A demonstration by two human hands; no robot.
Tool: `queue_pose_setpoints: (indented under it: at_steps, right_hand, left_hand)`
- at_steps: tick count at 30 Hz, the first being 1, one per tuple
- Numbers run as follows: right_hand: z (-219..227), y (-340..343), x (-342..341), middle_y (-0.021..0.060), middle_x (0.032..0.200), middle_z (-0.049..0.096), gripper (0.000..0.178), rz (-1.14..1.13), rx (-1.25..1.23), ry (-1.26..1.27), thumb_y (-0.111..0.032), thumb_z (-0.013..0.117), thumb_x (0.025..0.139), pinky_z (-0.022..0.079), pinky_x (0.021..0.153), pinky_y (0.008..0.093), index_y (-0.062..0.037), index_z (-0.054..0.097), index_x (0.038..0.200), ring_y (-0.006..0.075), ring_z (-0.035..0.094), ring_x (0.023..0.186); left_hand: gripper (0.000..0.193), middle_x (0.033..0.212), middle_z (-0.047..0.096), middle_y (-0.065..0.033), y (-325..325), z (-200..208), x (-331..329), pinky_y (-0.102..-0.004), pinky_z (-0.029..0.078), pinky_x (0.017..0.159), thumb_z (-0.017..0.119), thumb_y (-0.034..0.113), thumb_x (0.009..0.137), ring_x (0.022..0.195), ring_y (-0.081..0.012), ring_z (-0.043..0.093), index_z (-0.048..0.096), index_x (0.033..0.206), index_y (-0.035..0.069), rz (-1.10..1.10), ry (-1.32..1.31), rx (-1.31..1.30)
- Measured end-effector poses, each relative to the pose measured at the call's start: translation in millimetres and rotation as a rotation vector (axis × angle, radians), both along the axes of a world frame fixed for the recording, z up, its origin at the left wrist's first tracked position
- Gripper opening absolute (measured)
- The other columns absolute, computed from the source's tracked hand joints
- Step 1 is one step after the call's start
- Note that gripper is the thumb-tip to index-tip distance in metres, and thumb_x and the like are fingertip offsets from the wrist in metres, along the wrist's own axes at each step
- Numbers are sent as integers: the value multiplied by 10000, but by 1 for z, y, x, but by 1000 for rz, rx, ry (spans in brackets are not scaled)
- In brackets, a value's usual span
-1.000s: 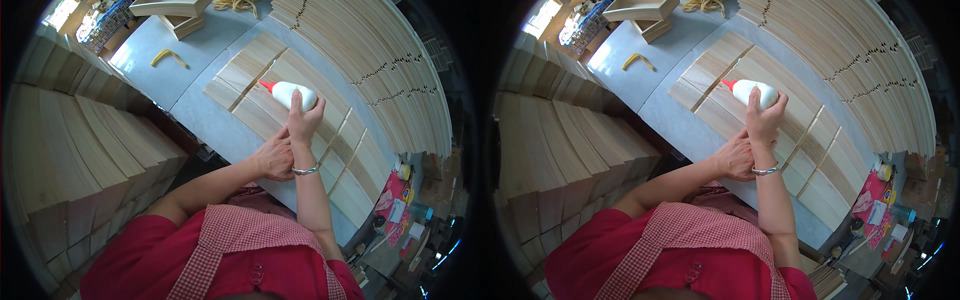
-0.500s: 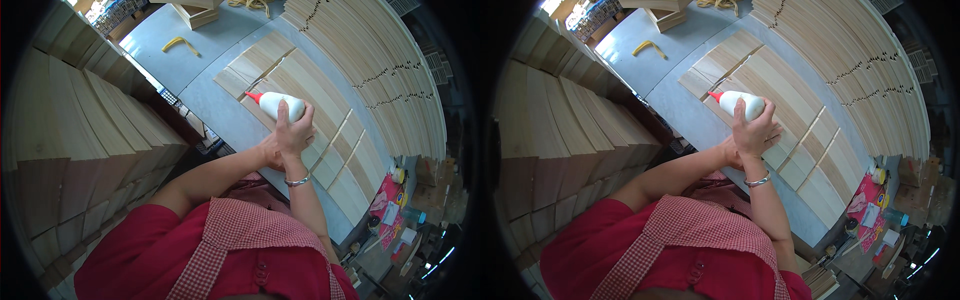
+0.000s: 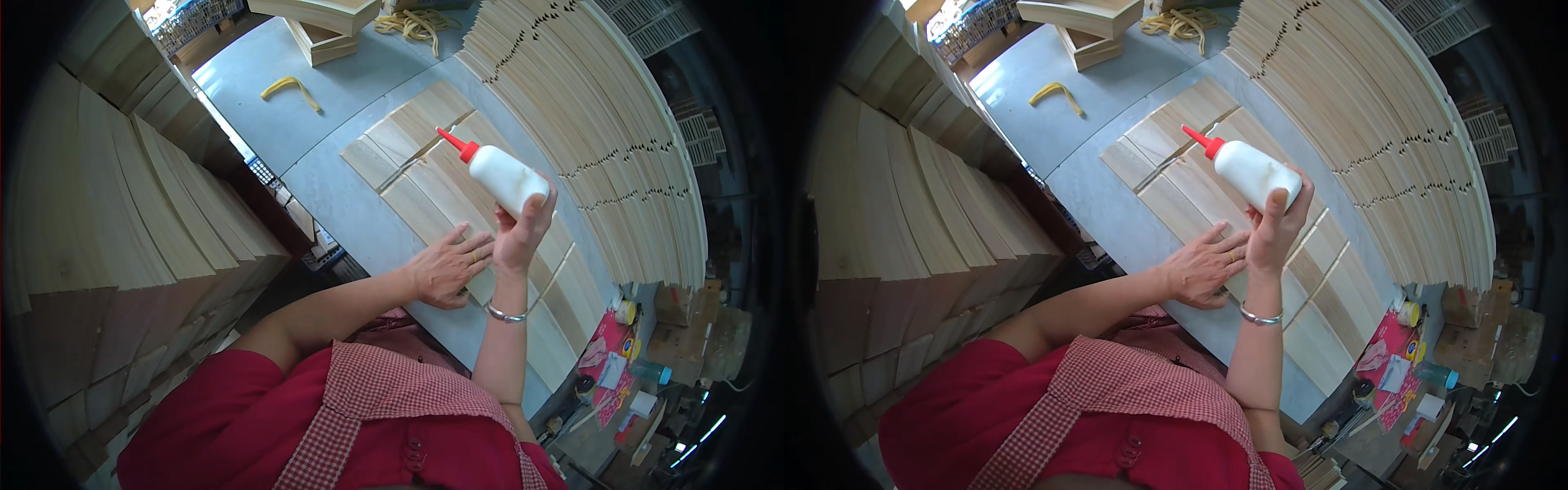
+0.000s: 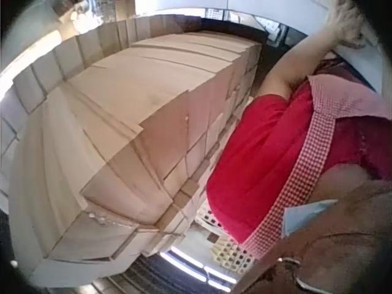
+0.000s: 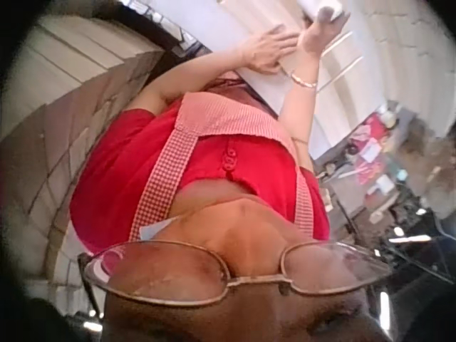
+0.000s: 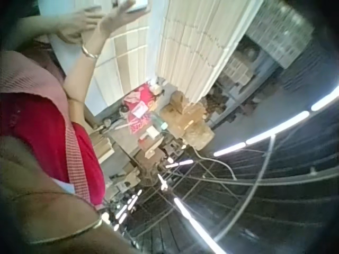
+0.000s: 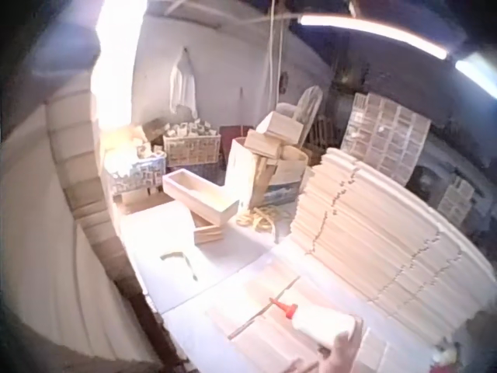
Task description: The person assembles small wooden boxes by applying glue to the edges of pre-cut wooden frames and attaching flat wooden panels. They use a pneumatic nail gun to secure the joints and stack the finished boxes on a nearby pile. The process involves repetitive gluing, nailing, and stacking actions.
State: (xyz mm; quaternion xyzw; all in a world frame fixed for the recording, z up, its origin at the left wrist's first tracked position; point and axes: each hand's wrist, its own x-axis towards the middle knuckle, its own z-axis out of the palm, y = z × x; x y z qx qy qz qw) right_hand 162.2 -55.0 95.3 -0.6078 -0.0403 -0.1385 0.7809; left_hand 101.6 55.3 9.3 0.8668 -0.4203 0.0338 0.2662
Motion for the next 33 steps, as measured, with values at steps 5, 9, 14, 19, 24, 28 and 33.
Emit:
queue_pose_setpoints:
  at_steps: [5, 9, 14, 19, 24, 28, 33]
  right_hand:
    - [-1, 6, 49, 59, 1024, 621, 537, 210, -425, -2, -373, 821, 870, 500, 664, 266, -46, 573, 1217, 128, 590, 835]
    - [0, 42, 79, 93, 1061, 650, 550, 361, -574, -106, -373, 825, 855, 520, 841, 328, -24, 616, 1225, 184, 616, 961]
    - [2, 86, 107, 102, 1007, 667, 549, 508, -649, -166, -387, 807, 854, 533, 814, 325, -33, 622, 1230, 185, 640, 909]
    - [-2, 114, 126, 106, 971, 697, 525, 597, -725, -222, -394, 802, 847, 559, 796, 338, -57, 633, 1212, 200, 676, 884]
    - [-7, 131, 139, 137, 976, 725, 503, 657, -809, -210, -381, 803, 842, 576, 828, 368, -62, 637, 1194, 245, 714, 911]
    - [2, 136, 155, 145, 1016, 735, 502, 687, -879, -250, -374, 800, 840, 577, 853, 382, -66, 637, 1202, 282, 723, 943]
    - [8, 130, 182, 158, 1065, 730, 515, 674, -959, -273, -371, 789, 829, 563, 897, 400, -68, 640, 1219, 305, 714, 990]
  left_hand:
    - [819, 1568, 400, -166, 0, 0, 0, -587, 180, 1234, 676, 417, 767, 1522, -321, 261, 477, 1438, -8, -13, 25, 5]
    - [826, 1567, 399, -174, 3, 5, 3, -583, 172, 1235, 677, 411, 761, 1513, -320, 278, 475, 1434, -22, -40, 51, 43]
    - [815, 1545, 423, -178, 3, 0, 2, -576, 159, 1241, 660, 399, 762, 1494, -319, 306, 477, 1426, -39, -16, 25, -20]
    - [768, 1536, 444, -181, 3, 0, 3, -561, 174, 1241, 675, 387, 729, 1505, -312, 296, 554, 1367, -24, 2, 6, -46]
    - [824, 1564, 406, -167, 4, 2, 5, -565, 146, 1250, 643, 402, 759, 1502, -303, 294, 475, 1446, -21, -25, 49, 1]
    - [838, 1586, 380, -160, 3, 2, 5, -566, 151, 1247, 653, 404, 755, 1520, -302, 265, 471, 1459, -13, -28, 55, 6]
    - [856, 1615, 340, -163, 2, 3, 5, -569, 131, 1253, 672, 403, 741, 1541, -291, 233, 469, 1468, -1, -21, 102, 2]
